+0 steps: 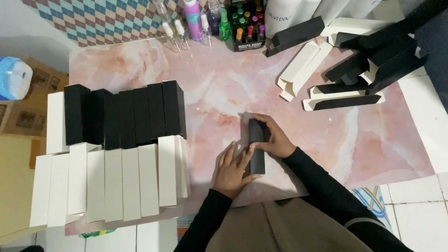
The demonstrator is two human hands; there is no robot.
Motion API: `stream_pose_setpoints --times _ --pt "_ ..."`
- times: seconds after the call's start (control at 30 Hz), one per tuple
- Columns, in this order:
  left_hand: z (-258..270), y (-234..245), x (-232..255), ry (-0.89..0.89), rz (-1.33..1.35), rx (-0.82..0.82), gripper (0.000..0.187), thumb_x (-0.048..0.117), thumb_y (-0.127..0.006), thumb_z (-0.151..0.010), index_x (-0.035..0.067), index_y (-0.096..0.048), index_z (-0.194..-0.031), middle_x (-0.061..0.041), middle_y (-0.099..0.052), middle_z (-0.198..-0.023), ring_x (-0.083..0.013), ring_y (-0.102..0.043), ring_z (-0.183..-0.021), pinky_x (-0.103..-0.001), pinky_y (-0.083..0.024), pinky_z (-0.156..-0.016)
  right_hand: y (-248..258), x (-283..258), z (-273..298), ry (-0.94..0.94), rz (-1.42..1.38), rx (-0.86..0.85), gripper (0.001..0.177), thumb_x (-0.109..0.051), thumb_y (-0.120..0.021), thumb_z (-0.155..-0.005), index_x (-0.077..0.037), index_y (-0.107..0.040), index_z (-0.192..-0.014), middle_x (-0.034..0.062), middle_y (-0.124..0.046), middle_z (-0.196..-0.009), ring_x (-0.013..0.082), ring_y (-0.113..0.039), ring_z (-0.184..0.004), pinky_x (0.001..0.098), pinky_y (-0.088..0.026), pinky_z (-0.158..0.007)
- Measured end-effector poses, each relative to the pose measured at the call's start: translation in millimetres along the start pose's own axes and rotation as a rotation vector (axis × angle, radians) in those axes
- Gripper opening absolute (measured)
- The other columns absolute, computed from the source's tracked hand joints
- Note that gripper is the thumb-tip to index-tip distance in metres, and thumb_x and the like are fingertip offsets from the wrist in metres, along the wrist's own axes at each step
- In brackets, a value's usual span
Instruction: Folding flat cardboard templates into small rectangular boxes on a table.
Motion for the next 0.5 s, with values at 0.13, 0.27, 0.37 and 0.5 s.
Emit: stream_pose_setpoints --times 0.13,0.27,0.37,0.5 --pt "4 -16 -4 -0.077 -0.17 0.218 0.075 0.077 -0.035 -0.097 0.041 -0.032 -0.163 -0.004 -0.058 -0.144 -0.0441 -0.026 -0.151 -0.055 -0.021 -0.115 5 5 -8 -0.094 -0.142 0.104 0.067 -0.006 -0.085 -0.082 -0.001 -0.052 -0.14 0.0252 -0.065 -0.129 0.0426 -0.06 -0.128 0.0583 -0.047 -0.105" --pt "1 -3 2 -0.052 -0.075 0.153 0.072 0.073 -0.041 -0.098 0.042 -0.033 -0.162 -0.008 -0.059 -0.142 -0.047 -0.024 -0.151 -0.057 -0.02 -0.116 4 16 -16 -0.196 -0.075 0.196 0.051 -0.011 -0.082 -0.089 -0.004 -0.058 -0.133 0.0214 -0.073 -0.116 0.034 -0.069 -0.114 0.05 -0.055 -0.094" --pt "1 -3 2 -0.04 -0.048 0.117 0.075 0.071 -0.045 -0.097 0.04 -0.03 -0.163 -0.009 -0.059 -0.143 -0.048 -0.024 -0.151 -0.058 -0.02 -0.116 4 29 -22 -0.225 -0.035 0.238 0.035 -0.008 -0.076 -0.094 -0.007 -0.06 -0.125 0.0162 -0.077 -0.103 0.0329 -0.074 -0.102 0.05 -0.056 -0.092" --pt "1 3 4 -0.03 0.018 0.107 0.077 0.066 -0.051 -0.097 0.032 -0.031 -0.163 -0.013 -0.063 -0.14 -0.0473 -0.024 -0.151 -0.06 -0.018 -0.116 9 38 -22 -0.27 -0.128 0.288 0.018 -0.01 -0.061 -0.105 -0.008 -0.057 -0.123 0.0131 -0.075 -0.097 0.0248 -0.069 -0.093 0.0445 -0.055 -0.088"
Point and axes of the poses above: each hand's wrist, its own z-axis away from the middle knuckle, its own y-axis out of the back of the hand, x = y × z, the point moved 4 cm from there along -z, towards the middle knuckle
